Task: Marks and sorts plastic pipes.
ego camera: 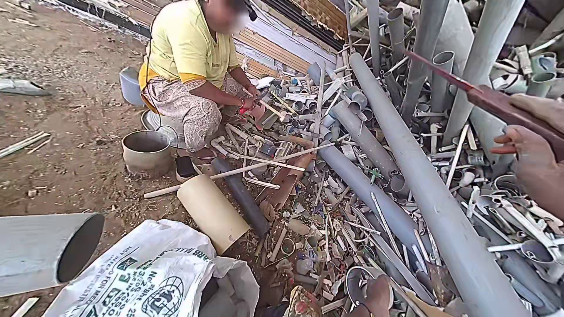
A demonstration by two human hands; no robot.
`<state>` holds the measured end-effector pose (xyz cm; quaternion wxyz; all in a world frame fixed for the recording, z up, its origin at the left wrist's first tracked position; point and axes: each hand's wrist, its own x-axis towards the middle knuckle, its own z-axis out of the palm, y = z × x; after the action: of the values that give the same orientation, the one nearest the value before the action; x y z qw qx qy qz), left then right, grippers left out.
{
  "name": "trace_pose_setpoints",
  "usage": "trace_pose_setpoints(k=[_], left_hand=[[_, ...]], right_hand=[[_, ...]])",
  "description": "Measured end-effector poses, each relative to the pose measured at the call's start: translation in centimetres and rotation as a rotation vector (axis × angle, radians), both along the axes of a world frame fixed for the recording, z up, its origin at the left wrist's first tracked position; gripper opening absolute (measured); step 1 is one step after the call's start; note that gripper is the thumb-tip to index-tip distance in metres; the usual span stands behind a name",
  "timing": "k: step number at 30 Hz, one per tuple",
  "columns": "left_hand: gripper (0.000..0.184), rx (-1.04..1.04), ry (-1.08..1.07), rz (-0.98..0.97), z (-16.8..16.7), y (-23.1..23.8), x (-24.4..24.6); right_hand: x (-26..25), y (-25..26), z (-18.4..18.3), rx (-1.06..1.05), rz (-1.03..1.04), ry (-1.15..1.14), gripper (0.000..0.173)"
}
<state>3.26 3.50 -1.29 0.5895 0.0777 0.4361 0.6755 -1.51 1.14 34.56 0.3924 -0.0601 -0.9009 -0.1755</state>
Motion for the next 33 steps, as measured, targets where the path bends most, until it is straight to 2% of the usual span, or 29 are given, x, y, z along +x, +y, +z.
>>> trace_pose_setpoints(k=[2,4,6,9,14,18,24,26,29,33], left_hand=[[0.057,-0.028,-0.040,-0.008,0.0,0.5,0.0],[0.057,-0.060,-0.034,-0.024,-0.2,1.0,-0.5],[0.056,-0.059,-0.022,-0.012,0.4,0.5,-1.1],[0.056,-0.084,-0.016,-0.001,1.3,-0.6,-1.8],[0.053,-0.076,0.005,0.006,1.1,-1.5,-2.3],[0.055,-0.063,-0.132,0.032,0.9,-1.1,-2.2],[0.058,-0.052,-0.147,0.032,0.8,-1.2,-2.0],[0.057,-0.067,-0.143,0.044,0.7,-1.2,-2.3],[0.056,-0.055,-0.139,0.039,0.7,-1.6,-2.5],[0.053,-0.055,-0.143,0.064,0.8,-2.1,-3.1]], right_hand=[[0.6,2.2,1.0,-0.078,0.102,-0.229,0.039],[1.0,1.7,1.0,-0.001,0.080,-0.288,0.039],[1.5,0.7,0.3,0.114,0.039,-0.196,0.038],[2.2,0.1,0.2,0.109,0.005,-0.019,0.041],[2.4,-2.0,1.7,0.106,-0.001,-0.028,0.039],[1.4,-5.8,2.2,0.185,-0.026,0.031,0.036],[-0.3,-5.5,3.6,0.353,0.025,0.220,0.038],[-1.2,-5.9,2.9,0.368,0.073,0.179,0.037],[-2.5,-6.0,2.9,0.337,0.064,-0.023,0.034],[-3.6,-5.0,2.6,0.340,0.025,-0.033,0.037]])
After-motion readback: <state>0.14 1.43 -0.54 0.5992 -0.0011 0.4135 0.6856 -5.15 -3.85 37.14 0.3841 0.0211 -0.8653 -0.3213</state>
